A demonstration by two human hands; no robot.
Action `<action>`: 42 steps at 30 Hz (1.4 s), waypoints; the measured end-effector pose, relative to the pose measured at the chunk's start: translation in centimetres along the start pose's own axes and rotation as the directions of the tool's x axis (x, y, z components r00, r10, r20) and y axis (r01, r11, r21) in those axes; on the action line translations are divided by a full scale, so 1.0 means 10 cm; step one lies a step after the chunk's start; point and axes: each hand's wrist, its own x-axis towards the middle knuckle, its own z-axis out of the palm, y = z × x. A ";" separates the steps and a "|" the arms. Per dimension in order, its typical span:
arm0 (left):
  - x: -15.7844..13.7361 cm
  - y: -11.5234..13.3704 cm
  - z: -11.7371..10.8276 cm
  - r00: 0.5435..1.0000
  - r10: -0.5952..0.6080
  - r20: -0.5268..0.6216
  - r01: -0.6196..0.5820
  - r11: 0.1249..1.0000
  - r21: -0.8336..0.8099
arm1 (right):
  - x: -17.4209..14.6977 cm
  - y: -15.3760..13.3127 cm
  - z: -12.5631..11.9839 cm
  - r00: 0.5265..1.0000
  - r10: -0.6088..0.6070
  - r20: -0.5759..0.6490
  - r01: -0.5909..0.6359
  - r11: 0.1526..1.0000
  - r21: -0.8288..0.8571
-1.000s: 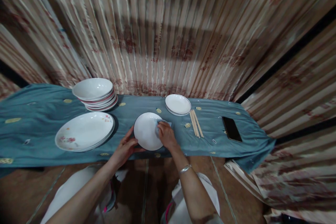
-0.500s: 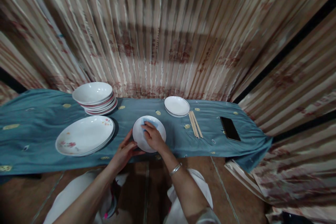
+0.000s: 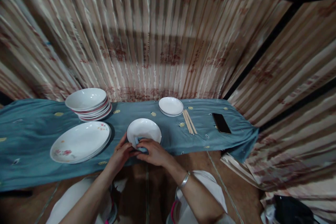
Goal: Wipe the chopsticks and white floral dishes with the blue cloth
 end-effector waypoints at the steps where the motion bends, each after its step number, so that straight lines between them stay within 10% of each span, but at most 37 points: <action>1: 0.00 0.00 0.01 1.000 0.001 0.000 -0.001 1.000 0.002 | -0.03 -0.01 -0.01 1.000 -0.003 -0.001 0.003 0.998 -0.057; 12: 0.01 0.03 0.04 0.999 0.053 0.009 -0.054 0.994 0.099 | -0.05 -0.13 -0.28 1.000 0.018 0.002 -0.017 0.966 -0.258; 17: 0.04 0.00 -0.07 0.965 0.254 -0.070 -0.225 0.933 0.281 | -0.03 -0.15 -0.36 0.998 0.050 -0.038 -0.058 0.972 -0.226; 21: 0.01 0.05 -0.11 0.816 0.532 0.224 -0.522 0.515 0.680 | -0.02 -0.16 -0.40 0.998 0.051 -0.046 -0.059 0.979 -0.194; 24: 0.00 0.07 -0.05 0.703 0.495 0.511 -0.651 0.158 0.743 | 0.00 -0.17 -0.43 0.998 0.047 -0.033 -0.052 0.982 -0.179; 29: 0.03 0.15 0.12 0.725 0.317 0.612 -0.626 -0.068 0.777 | 0.02 -0.21 -0.47 0.998 0.007 -0.068 -0.014 0.995 -0.101; 36: 0.08 0.29 0.26 0.728 0.269 0.631 -0.674 0.113 0.730 | 0.00 -0.22 -0.62 0.961 0.093 -0.261 -0.074 0.994 0.080; 42: 0.03 0.30 0.48 0.814 0.414 0.407 -0.560 0.375 0.738 | -0.02 -0.08 -0.86 0.713 0.193 -0.674 -0.078 0.977 0.197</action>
